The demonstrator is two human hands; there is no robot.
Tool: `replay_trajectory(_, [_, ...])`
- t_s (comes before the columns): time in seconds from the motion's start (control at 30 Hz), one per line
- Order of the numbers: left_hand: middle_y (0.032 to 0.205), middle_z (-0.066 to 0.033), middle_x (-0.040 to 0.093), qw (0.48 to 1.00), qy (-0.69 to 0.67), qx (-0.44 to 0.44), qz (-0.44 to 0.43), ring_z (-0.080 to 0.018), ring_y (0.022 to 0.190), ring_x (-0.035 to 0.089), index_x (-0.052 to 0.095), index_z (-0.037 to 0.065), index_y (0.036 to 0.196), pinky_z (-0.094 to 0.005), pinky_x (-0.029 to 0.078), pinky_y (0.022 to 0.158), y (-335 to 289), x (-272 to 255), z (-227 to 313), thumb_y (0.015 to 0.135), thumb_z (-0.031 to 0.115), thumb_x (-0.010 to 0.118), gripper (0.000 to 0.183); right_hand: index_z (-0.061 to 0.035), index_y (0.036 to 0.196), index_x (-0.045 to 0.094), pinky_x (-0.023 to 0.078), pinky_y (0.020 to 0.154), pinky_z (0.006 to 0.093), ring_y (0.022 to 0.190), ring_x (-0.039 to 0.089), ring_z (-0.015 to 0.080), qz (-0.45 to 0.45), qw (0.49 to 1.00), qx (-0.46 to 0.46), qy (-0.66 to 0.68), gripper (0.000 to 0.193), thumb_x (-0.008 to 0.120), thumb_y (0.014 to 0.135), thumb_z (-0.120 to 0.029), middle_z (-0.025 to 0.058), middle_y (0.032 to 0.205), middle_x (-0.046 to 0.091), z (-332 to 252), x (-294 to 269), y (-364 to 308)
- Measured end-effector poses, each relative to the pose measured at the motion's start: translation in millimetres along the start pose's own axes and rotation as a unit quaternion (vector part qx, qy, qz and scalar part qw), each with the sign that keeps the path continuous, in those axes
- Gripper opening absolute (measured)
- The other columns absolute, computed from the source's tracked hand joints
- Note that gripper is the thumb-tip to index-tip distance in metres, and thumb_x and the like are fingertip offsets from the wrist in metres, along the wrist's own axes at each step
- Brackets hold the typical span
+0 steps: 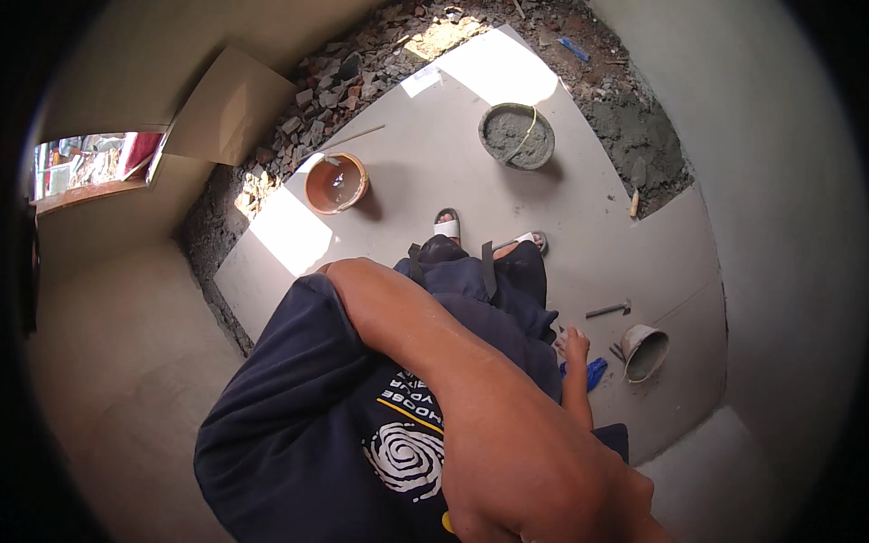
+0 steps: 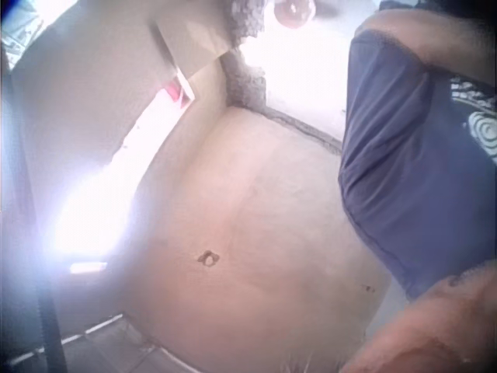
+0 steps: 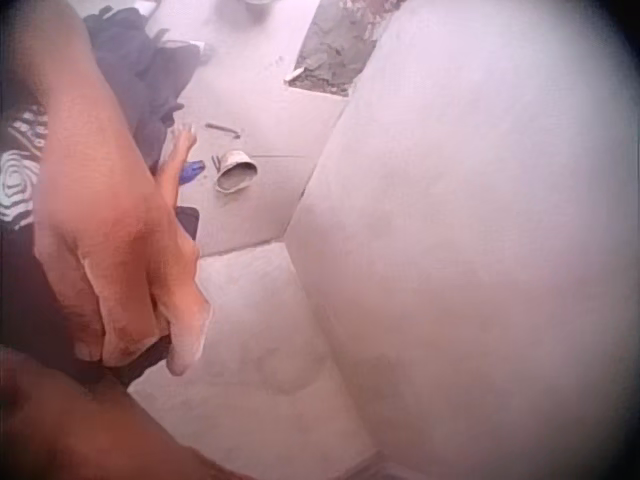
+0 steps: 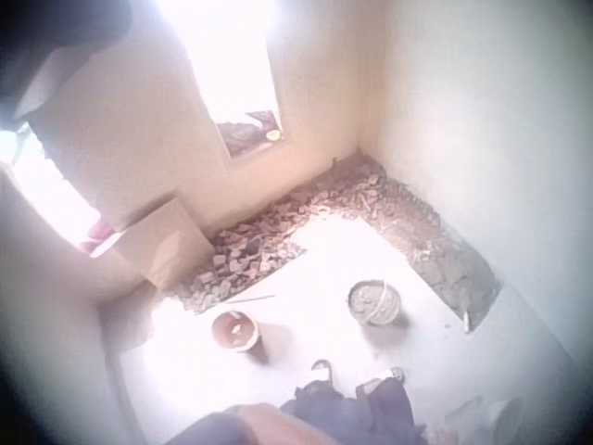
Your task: The person mixes a pile of wet cement with a hoe, then scoops it into a bucket. They carry the bucket and a smaller container into a room, pour water into the bucket, and stir the mixture with a trowel. Finally, they scoop cement from the bucket and apply it to the floor with the trowel.
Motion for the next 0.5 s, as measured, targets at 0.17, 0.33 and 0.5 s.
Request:
replay_trajectory(0.17, [0.112, -0.0207, 0.062, 0.974, 0.088, -0.195, -0.076, -0.0313, 0.1, 0.062, 0.066, 0.005, 0.091, -0.0448, 0.047, 0.084, -27, -36, -65, 0.089, 0.017, 0.065, 0.012, 0.0009, 0.117, 0.059, 0.047, 0.054, 0.031, 0.067, 0.065, 0.0179, 0.055, 0.996, 0.072, -0.026, 0.043, 0.055, 0.093, -0.035, 0.0118, 0.093, 0.066, 83, -48, -13])
replay_trajectory(0.33, [0.121, -0.0231, 0.057, 0.842, 0.266, -0.468, 0.045, -0.034, 0.11, 0.058, 0.066, -0.001, 0.097, -0.0437, 0.045, 0.094, -90, -143, -90, 0.086, 0.025, 0.072, 0.029, 0.003, 0.107, 0.063, 0.049, 0.055, 0.0302, 0.063, 0.066, 0.0169, 0.095, 0.985, 0.07, 0.129, 0.038, 0.055, 0.093, -0.032, 0.0101, 0.083, 0.066, 108, -77, 8])
replay_trajectory(0.5, [0.094, -0.0165, 0.069, 0.391, 0.541, -0.671, 0.323, -0.0199, 0.093, 0.063, 0.064, -0.004, 0.106, -0.0304, 0.049, 0.083, -249, -232, -96, 0.093, 0.035, 0.062, 0.042, 0.0045, 0.108, 0.061, 0.048, 0.052, 0.0276, 0.064, 0.065, 0.0172, 0.121, 0.976, -0.013, 0.182, 0.041, 0.057, 0.092, -0.033, 0.0114, 0.086, 0.066, 102, -119, 43])
Point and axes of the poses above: each hand's wrist, its own y-axis towards the middle knuckle, its own x-axis out of the palm, z = x × y, the point moved 3 cm from there along y, towards the middle knuckle
